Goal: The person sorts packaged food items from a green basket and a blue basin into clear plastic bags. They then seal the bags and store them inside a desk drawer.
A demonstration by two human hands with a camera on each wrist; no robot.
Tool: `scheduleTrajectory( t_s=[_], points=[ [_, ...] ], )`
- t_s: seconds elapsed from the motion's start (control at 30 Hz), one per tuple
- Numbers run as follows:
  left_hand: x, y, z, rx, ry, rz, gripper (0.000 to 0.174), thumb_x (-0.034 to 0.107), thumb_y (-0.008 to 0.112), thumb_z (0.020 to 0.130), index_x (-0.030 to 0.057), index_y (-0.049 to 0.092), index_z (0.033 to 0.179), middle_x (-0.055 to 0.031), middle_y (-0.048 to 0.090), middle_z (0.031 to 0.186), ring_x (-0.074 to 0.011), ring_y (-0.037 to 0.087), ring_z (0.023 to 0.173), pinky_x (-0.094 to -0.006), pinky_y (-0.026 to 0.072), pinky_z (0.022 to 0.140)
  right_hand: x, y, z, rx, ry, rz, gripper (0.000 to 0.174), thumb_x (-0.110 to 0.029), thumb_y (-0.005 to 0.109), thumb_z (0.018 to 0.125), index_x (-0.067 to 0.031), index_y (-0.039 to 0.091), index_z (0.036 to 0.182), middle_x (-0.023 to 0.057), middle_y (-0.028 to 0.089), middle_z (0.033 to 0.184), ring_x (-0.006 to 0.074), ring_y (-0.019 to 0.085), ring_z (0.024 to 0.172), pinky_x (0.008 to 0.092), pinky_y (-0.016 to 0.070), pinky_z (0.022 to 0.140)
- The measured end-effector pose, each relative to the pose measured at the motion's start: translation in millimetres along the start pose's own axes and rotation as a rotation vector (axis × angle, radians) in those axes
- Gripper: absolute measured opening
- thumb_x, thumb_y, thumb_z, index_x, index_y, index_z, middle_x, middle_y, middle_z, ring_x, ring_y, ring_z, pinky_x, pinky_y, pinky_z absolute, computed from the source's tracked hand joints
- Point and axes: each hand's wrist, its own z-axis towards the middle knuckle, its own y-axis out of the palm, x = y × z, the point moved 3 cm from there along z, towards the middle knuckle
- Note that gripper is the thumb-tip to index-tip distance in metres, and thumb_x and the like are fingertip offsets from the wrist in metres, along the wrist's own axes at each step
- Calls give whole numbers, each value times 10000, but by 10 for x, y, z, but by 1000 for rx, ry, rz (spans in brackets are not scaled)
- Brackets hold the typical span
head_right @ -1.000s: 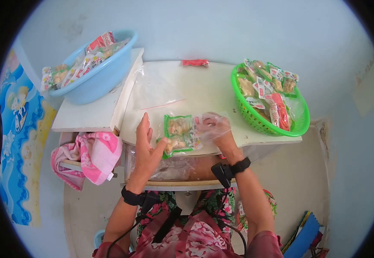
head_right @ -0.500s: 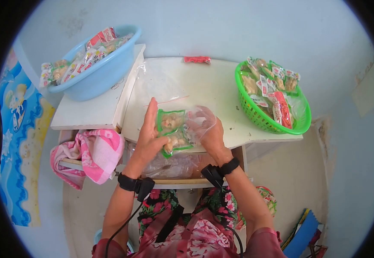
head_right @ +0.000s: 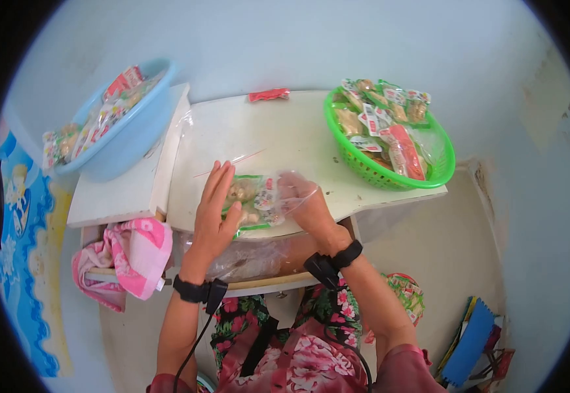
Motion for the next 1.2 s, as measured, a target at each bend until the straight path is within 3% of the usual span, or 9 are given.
scheduleTrajectory(
  t_s=[0.2, 0.33, 0.47, 0.57, 0.7, 0.8, 0.93, 1.03, 1.2],
  points=[
    [168, 227, -78, -225, 148, 296, 479, 214, 644, 978, 33, 606, 1420, -149, 525, 1527, -364, 391, 1491, -551, 266, 1247, 117, 76, 34, 22, -120, -8, 456, 59, 629, 907, 25, 618, 1361, 148, 701, 1285, 196, 691, 1033, 324, 566, 895],
    [222, 201, -56, -223, 106, 262, 467, 206, 639, 972, 34, 623, 1406, -162, 542, 1509, -368, 397, 1485, -544, 243, 1258, -11, -69, -90, 15, -187, -203, 405, 48, 615, 938, 28, 631, 1342, 154, 709, 1282, 232, 696, 1091, 341, 551, 945],
    [212, 194, -32, -195, 105, 291, 472, 196, 653, 956, 61, 630, 1408, -157, 552, 1501, -367, 409, 1478, -543, 242, 1259, -289, -405, -385, -98, 87, -40, 249, -24, 599, 1023, 29, 671, 1255, 112, 739, 1116, 187, 747, 943, 307, 591, 824],
    [201, 214, -38, -180, 96, 294, 479, 188, 659, 946, 71, 632, 1411, -158, 555, 1496, -370, 417, 1472, -542, 243, 1259, -774, -677, -574, -119, -18, -73, 201, -64, 599, 1049, 30, 690, 1202, 91, 729, 1048, 137, 746, 849, 270, 594, 730],
    [203, 204, -39, -155, 104, 284, 480, 184, 662, 941, 69, 636, 1406, -161, 566, 1482, -376, 421, 1467, -552, 245, 1256, -1164, -1139, -474, 51, -203, -230, 161, -60, 632, 1018, 27, 695, 1138, 97, 717, 914, 143, 737, 760, 283, 565, 658],
    [172, 204, -56, -138, 121, 270, 474, 192, 664, 939, 62, 644, 1394, -162, 574, 1472, -380, 426, 1463, -560, 248, 1252, -1227, -1627, -140, 252, -212, -300, 148, -74, 640, 999, 33, 713, 1071, 99, 707, 822, 147, 717, 722, 297, 551, 645],
    [141, 201, -75, -125, 119, 251, 474, 212, 674, 933, 58, 655, 1381, -167, 581, 1463, -381, 436, 1456, -562, 251, 1249, -1070, -2341, 417, 347, -218, -792, 166, -118, 657, 904, -23, 730, 1019, 173, 723, 868, 305, 704, 758, 417, 542, 690],
    [128, 203, -75, -110, 124, 244, 474, 222, 684, 928, 60, 662, 1373, -169, 588, 1454, -382, 449, 1445, -559, 255, 1247, -1015, -2499, 685, 337, -89, -1180, 235, -95, 638, 888, -68, 732, 1102, 180, 749, 1011, 336, 731, 947, 465, 560, 807],
    [117, 196, -81, -90, 124, 226, 474, 220, 694, 922, 58, 666, 1367, -171, 600, 1439, -382, 468, 1431, -555, 264, 1244, -800, -2459, 1051, 209, 89, -1497, 257, -106, 636, 851, -90, 741, 1085, 184, 742, 980, 392, 710, 978, 524, 530, 818]
  ],
)
